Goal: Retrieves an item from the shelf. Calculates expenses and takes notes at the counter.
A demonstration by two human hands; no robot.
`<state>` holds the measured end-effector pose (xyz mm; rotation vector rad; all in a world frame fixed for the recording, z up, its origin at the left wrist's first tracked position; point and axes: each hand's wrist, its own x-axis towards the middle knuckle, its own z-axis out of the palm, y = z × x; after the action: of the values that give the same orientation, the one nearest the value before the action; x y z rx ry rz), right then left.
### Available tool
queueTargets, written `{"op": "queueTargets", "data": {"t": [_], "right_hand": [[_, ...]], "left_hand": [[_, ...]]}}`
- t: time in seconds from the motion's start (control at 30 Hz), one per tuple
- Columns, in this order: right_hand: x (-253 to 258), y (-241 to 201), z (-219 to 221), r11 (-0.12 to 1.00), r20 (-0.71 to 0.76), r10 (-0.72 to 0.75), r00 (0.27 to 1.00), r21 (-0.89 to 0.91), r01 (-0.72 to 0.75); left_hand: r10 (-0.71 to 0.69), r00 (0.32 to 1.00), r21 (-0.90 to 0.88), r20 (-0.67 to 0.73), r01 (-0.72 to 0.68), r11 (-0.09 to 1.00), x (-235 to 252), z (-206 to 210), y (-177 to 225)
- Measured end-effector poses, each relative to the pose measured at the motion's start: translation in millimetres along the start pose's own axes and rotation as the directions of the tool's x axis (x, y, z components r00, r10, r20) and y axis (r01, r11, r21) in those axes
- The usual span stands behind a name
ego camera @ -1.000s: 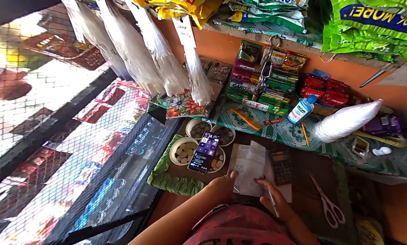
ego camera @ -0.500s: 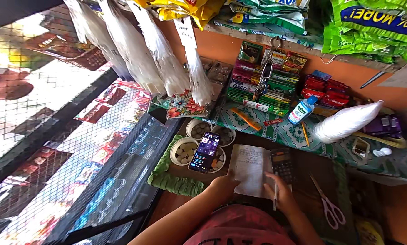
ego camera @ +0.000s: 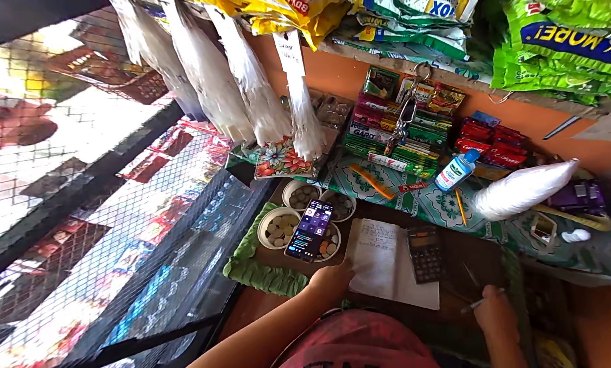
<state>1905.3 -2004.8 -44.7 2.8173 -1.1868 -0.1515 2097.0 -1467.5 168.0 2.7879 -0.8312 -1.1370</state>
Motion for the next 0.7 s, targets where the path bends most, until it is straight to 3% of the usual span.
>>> {"op": "queueTargets", "data": {"t": [0.1, 0.2, 0.3, 0.43, 0.57, 0.7], "right_hand": [[-3.8, 10.3, 10.5, 1.000, -0.030, 0.000, 1.000, 0.017, 0.000], [-6.1, -3.1, -17.6, 0.995, -0.037, 0.004, 0.999, 0.102, 0.000], [-26.4, -59.3, -81.8, 0.949, -0.028, -0.059, 0.998, 0.308, 0.064], [-71.9, -165.4, -153.8, 0.824, 0.061, -0.278, 0.959, 0.528, 0.205], [-100.7, -245.8, -166.0, 0.793, 0.087, -0.431, 0.898, 0.511, 0.331], [-104.3, -286.6, -155.8, 0.799, 0.096, -0.439, 0.893, 0.498, 0.338]], "left_hand": [[-0.010, 1.000, 0.013, -0.012, 0.010, 1.000, 0.6, 3.7, -0.4], [-0.016, 1.000, 0.021, -0.011, 0.016, 1.000, 2.1, 5.8, 1.8], [-0.022, 1.000, 0.024, -0.021, 0.022, 0.999, 3.5, 8.7, 2.8], [-0.039, 0.999, 0.031, -0.007, 0.039, 0.999, 5.3, 7.9, 6.9], [-0.033, 0.999, 0.018, -0.016, 0.033, 0.999, 1.2, 6.5, 10.7], [-0.017, 1.000, 0.028, -0.010, 0.017, 0.999, 2.1, 8.1, 10.7]]}}
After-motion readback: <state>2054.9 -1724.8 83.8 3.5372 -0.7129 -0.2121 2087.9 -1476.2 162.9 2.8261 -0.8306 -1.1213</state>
